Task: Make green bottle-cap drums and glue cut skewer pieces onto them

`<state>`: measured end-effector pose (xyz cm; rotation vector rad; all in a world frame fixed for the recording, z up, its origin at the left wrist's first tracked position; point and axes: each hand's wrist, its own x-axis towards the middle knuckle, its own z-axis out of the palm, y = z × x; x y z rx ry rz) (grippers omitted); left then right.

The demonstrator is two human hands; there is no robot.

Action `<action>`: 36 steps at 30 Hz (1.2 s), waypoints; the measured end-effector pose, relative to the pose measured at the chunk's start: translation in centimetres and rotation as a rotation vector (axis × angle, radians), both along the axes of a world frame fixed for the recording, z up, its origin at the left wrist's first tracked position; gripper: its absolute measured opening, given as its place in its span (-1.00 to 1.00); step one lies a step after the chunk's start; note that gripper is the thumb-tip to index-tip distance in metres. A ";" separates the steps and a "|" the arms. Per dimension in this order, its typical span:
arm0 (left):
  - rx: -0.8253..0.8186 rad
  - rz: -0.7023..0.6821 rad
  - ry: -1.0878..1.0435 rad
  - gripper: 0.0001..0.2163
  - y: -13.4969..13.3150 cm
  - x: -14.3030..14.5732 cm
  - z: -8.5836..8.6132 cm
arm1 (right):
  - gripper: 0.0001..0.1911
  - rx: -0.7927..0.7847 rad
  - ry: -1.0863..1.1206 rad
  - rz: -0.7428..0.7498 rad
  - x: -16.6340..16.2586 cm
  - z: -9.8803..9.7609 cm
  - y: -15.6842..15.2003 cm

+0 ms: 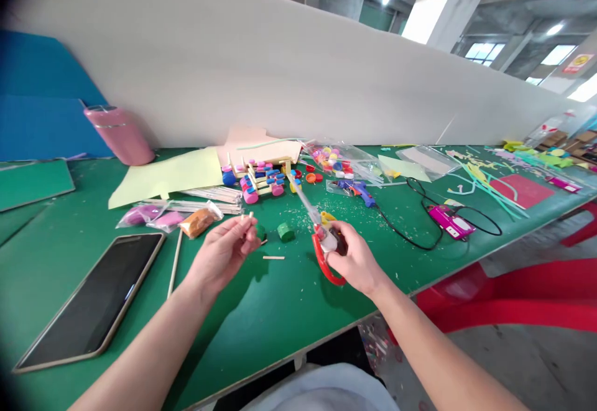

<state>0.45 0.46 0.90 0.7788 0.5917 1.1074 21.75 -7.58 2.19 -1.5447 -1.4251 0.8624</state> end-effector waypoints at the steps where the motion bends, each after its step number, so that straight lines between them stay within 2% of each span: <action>1: 0.012 0.025 -0.011 -0.87 0.2 -0.3 0.2 | -0.63 0.008 0.032 0.012 -0.5 0.2 0.0; 4: 0.039 0.064 -0.012 -0.86 0.6 -0.9 0.5 | -0.64 0.019 0.109 0.044 -1.3 0.6 -0.4; 7: 0.054 0.046 0.019 -0.85 0.5 -0.8 0.3 | -0.64 0.013 0.150 0.047 -1.6 0.7 -1.2; 12: 0.058 0.007 0.085 -0.85 -0.1 -0.2 0.0 | -0.49 -0.064 0.014 0.054 -2.4 0.5 -1.5; 15: 0.039 0.029 0.104 -0.86 -0.4 -0.1 0.4 | -0.47 -0.068 -0.062 0.076 -3.1 0.7 -0.6; 22: -0.066 0.056 0.060 -0.86 -0.5 0.1 0.9 | -0.62 -0.185 0.038 0.140 -3.9 2.6 2.4; 27: -0.179 0.065 0.047 -0.88 0.0 0.2 0.6 | -0.66 -0.268 -0.152 0.185 -3.6 3.1 2.4; 32: -0.196 0.026 0.117 -0.88 0.0 0.4 0.4 | -0.51 -0.290 -0.330 0.196 -2.5 2.6 1.2; 36: -0.181 0.020 0.185 -0.88 -0.1 0.5 0.1 | -0.45 -0.353 -0.387 0.232 -1.8 2.1 1.0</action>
